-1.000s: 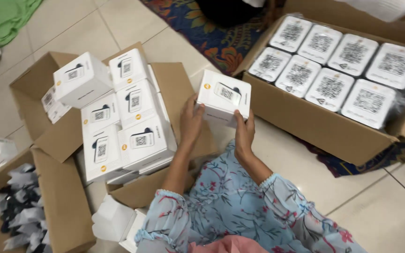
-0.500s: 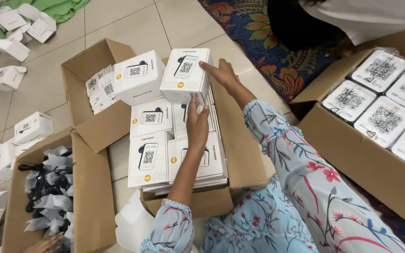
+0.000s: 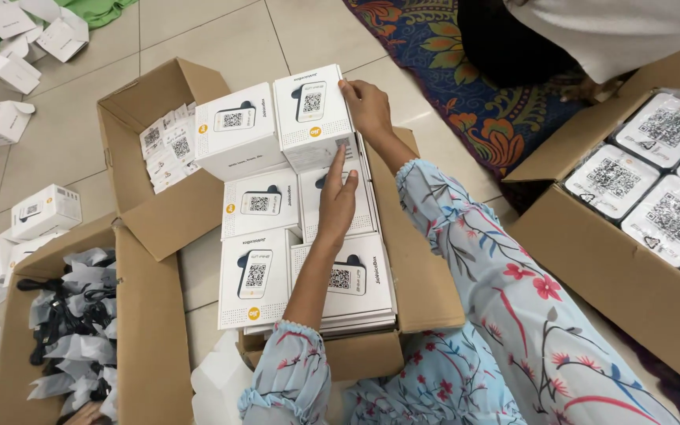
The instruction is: The person is packing small product boxes into larger cardboard shipping containers in a warehouse environment.
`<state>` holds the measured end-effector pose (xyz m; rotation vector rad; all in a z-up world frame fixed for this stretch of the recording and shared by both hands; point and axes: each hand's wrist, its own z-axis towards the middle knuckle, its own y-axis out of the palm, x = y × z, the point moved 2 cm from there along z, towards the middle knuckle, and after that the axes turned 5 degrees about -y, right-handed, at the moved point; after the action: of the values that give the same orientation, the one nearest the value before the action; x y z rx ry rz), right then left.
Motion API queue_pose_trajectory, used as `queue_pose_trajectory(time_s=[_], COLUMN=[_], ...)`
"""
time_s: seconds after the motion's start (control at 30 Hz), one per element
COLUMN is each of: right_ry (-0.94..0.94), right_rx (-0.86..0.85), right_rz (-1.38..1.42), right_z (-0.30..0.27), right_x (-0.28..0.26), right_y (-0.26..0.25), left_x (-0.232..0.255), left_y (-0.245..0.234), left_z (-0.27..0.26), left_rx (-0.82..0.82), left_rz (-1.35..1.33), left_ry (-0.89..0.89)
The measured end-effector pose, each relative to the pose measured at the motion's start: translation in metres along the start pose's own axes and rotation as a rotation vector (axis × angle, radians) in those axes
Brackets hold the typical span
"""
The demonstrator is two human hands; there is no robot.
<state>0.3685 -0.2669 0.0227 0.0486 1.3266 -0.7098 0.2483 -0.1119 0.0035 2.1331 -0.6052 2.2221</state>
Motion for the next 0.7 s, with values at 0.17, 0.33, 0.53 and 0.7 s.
queue_pose_trajectory(time_s=[0.17, 0.33, 0.53, 0.7], right_ry=[-0.237, -0.611, -0.808, -0.995], right_rx=[0.159, 0.194, 0.162, -0.228], right_rz=[0.054, -0.059, -0.116, -0.326], right_z=[-0.09, -0.257, -0.376, -0.416], right_x=[-0.031, -0.083, -0.088, -0.072], right_y=[-0.024, -0.056, -0.05, 0.008], left_x=[-0.002, -0.011, -0.106, -0.129], left_y=[-0.048, -0.121, -0.17, -0.17], left_z=[-0.038, -0.122, -0.186, -0.209], left_rx=[0.135, 0.5, 0.799, 0.523], left_rz=[0.044, 0.174, 0.06, -0.213], left_ry=[0.117, 0.296, -0.005, -0.465])
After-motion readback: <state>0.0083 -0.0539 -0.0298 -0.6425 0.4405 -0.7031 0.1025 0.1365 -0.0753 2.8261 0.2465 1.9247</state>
